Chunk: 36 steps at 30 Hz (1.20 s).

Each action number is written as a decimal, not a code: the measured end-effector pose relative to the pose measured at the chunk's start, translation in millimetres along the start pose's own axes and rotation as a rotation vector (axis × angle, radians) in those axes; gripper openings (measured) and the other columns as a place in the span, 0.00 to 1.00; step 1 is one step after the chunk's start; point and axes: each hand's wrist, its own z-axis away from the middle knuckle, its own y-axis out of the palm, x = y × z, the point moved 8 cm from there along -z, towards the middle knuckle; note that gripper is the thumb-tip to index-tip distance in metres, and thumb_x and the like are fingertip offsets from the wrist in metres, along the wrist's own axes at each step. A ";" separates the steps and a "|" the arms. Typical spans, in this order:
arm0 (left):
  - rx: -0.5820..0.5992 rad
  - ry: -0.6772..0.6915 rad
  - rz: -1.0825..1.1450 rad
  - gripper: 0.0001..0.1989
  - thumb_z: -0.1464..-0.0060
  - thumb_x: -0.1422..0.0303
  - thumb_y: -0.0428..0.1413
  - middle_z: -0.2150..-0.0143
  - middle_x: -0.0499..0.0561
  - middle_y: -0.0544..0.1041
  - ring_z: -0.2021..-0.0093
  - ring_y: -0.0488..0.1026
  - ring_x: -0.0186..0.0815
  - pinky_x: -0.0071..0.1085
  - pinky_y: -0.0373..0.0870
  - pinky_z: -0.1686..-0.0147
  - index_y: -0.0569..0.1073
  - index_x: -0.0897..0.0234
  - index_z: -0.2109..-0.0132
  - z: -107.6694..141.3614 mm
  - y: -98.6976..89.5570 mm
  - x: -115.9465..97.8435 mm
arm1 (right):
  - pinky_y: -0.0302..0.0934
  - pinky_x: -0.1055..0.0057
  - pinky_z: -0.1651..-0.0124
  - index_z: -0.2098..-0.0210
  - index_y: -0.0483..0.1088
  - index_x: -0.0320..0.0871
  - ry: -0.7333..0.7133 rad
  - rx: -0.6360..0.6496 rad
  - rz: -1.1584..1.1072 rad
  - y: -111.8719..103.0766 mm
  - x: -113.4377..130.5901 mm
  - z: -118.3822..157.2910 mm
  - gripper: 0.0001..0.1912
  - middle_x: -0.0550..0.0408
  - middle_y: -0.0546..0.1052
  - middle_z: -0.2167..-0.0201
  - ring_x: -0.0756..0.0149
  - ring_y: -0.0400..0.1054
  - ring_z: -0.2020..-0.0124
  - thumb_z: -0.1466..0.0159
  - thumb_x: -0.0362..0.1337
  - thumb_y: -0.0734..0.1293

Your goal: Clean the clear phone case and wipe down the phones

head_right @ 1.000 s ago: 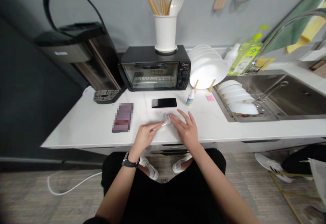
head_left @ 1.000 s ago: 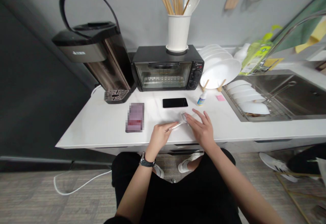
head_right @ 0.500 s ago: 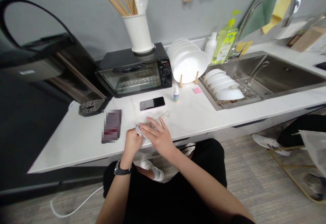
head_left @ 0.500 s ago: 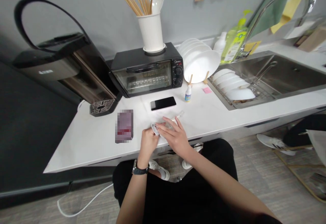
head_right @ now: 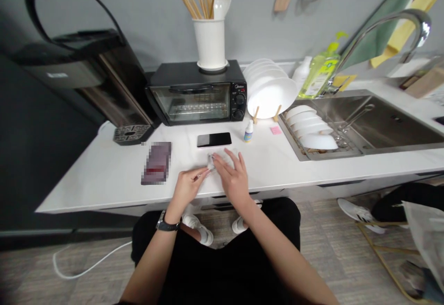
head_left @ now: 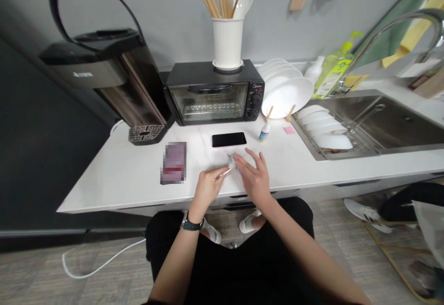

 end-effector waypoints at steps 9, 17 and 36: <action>0.077 0.055 -0.052 0.18 0.38 0.79 0.57 0.65 0.52 0.91 0.63 0.89 0.47 0.38 0.86 0.56 0.90 0.56 0.64 -0.3 -4.6 -8.2 | 0.60 0.45 0.15 0.35 0.80 0.50 -0.186 0.044 -0.047 0.3 30.7 10.6 0.23 0.55 0.87 0.35 0.55 0.72 0.23 0.21 0.25 0.64; 0.030 0.057 0.089 0.14 0.29 0.69 0.61 0.47 0.52 0.91 0.51 0.92 0.49 0.40 0.89 0.48 0.92 0.58 0.46 1.5 1.2 -6.4 | 0.62 0.38 0.17 0.35 0.81 0.56 0.074 -0.021 0.062 -27.8 -60.8 3.7 0.27 0.52 0.87 0.36 0.47 0.73 0.24 0.23 0.24 0.64; 0.058 0.012 -0.104 0.15 0.38 0.73 0.58 0.77 0.47 0.80 0.74 0.75 0.35 0.27 0.72 0.68 0.76 0.61 0.75 -2.3 -4.5 -5.4 | 0.56 0.46 0.12 0.33 0.80 0.57 -0.175 0.086 -0.039 -0.3 0.8 7.8 0.25 0.63 0.86 0.34 0.63 0.67 0.20 0.20 0.26 0.64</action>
